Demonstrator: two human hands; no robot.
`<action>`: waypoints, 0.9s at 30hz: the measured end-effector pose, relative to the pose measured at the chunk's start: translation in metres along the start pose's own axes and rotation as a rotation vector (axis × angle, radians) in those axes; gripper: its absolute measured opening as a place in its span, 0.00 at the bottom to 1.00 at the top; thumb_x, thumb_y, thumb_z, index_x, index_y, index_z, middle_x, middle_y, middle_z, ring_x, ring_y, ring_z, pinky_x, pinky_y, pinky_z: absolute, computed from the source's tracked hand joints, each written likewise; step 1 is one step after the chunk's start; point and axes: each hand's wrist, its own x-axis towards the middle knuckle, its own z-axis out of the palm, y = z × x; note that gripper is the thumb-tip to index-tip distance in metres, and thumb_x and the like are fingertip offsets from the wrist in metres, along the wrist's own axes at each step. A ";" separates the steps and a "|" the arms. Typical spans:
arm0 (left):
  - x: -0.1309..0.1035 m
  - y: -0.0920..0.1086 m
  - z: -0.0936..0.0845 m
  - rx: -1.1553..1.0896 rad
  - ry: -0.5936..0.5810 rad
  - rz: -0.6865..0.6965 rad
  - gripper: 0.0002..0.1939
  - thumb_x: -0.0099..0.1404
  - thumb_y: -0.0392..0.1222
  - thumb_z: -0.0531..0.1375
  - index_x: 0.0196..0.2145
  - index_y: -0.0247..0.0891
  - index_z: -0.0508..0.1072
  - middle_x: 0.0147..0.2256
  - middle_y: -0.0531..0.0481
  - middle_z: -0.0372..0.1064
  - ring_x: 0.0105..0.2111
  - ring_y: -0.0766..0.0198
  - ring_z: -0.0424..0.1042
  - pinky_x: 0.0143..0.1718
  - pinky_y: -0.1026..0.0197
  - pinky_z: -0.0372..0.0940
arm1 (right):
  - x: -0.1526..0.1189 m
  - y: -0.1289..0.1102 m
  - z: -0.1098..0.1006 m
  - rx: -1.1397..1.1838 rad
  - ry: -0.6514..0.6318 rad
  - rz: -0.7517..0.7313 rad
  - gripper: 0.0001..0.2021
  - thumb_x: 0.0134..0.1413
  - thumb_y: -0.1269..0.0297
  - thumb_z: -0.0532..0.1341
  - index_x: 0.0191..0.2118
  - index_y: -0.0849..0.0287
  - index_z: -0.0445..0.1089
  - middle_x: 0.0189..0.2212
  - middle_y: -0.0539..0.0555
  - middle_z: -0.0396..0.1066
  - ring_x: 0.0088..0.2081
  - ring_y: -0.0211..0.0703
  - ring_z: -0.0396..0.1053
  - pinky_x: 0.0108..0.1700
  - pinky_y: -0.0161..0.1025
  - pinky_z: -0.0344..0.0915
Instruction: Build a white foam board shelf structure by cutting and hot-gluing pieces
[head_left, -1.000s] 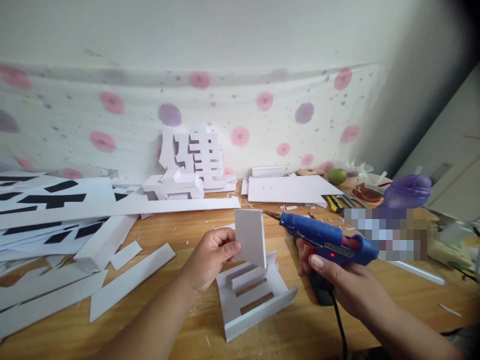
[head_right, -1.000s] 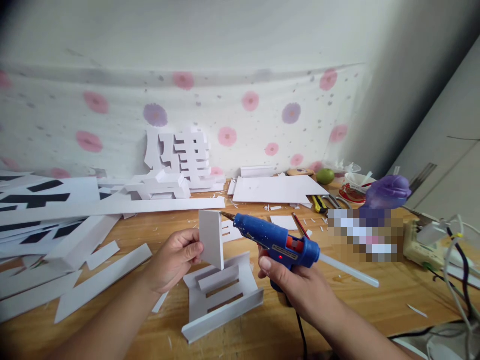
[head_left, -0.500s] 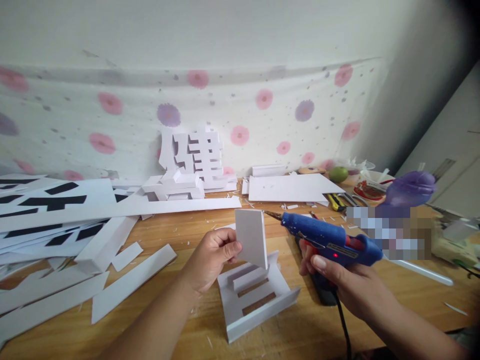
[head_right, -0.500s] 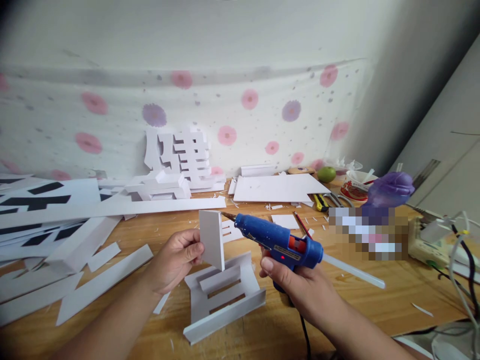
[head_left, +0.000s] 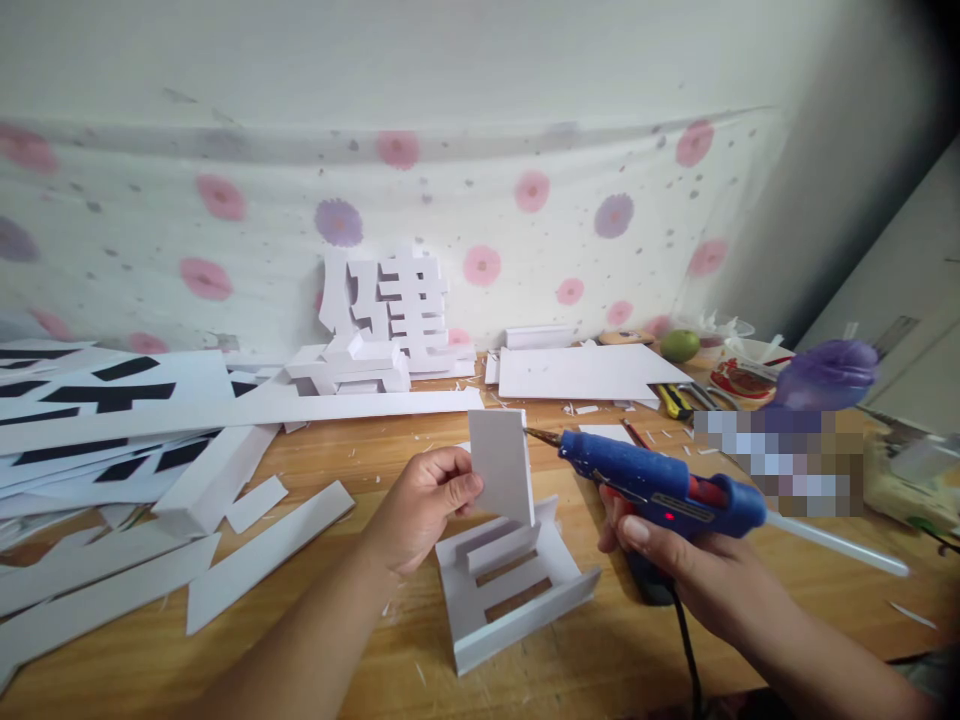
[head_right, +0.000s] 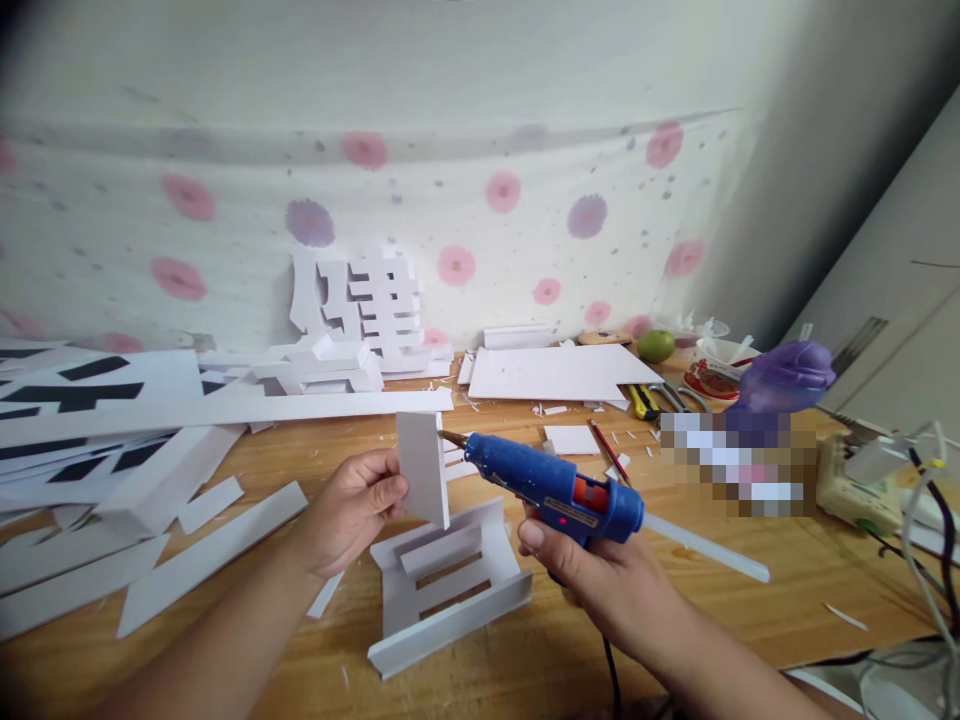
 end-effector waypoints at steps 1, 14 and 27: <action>0.000 0.000 0.000 -0.002 0.000 -0.003 0.21 0.48 0.54 0.72 0.24 0.34 0.71 0.22 0.55 0.61 0.23 0.71 0.57 0.26 0.66 0.54 | -0.001 0.002 -0.001 -0.011 -0.021 0.012 0.16 0.51 0.46 0.64 0.27 0.54 0.76 0.18 0.52 0.66 0.23 0.43 0.66 0.28 0.40 0.69; 0.000 0.000 -0.003 -0.048 0.019 0.007 0.19 0.50 0.51 0.72 0.26 0.33 0.73 0.23 0.54 0.63 0.23 0.71 0.57 0.26 0.65 0.53 | -0.006 0.000 0.006 -0.048 0.006 0.055 0.22 0.46 0.40 0.64 0.24 0.57 0.73 0.24 0.54 0.69 0.27 0.43 0.66 0.29 0.39 0.68; 0.000 0.005 -0.002 -0.109 0.056 -0.006 0.20 0.47 0.50 0.73 0.24 0.33 0.71 0.22 0.55 0.61 0.23 0.72 0.57 0.25 0.67 0.52 | -0.014 0.002 0.013 0.007 0.021 0.044 0.14 0.48 0.49 0.66 0.29 0.55 0.74 0.26 0.52 0.70 0.30 0.44 0.69 0.38 0.42 0.71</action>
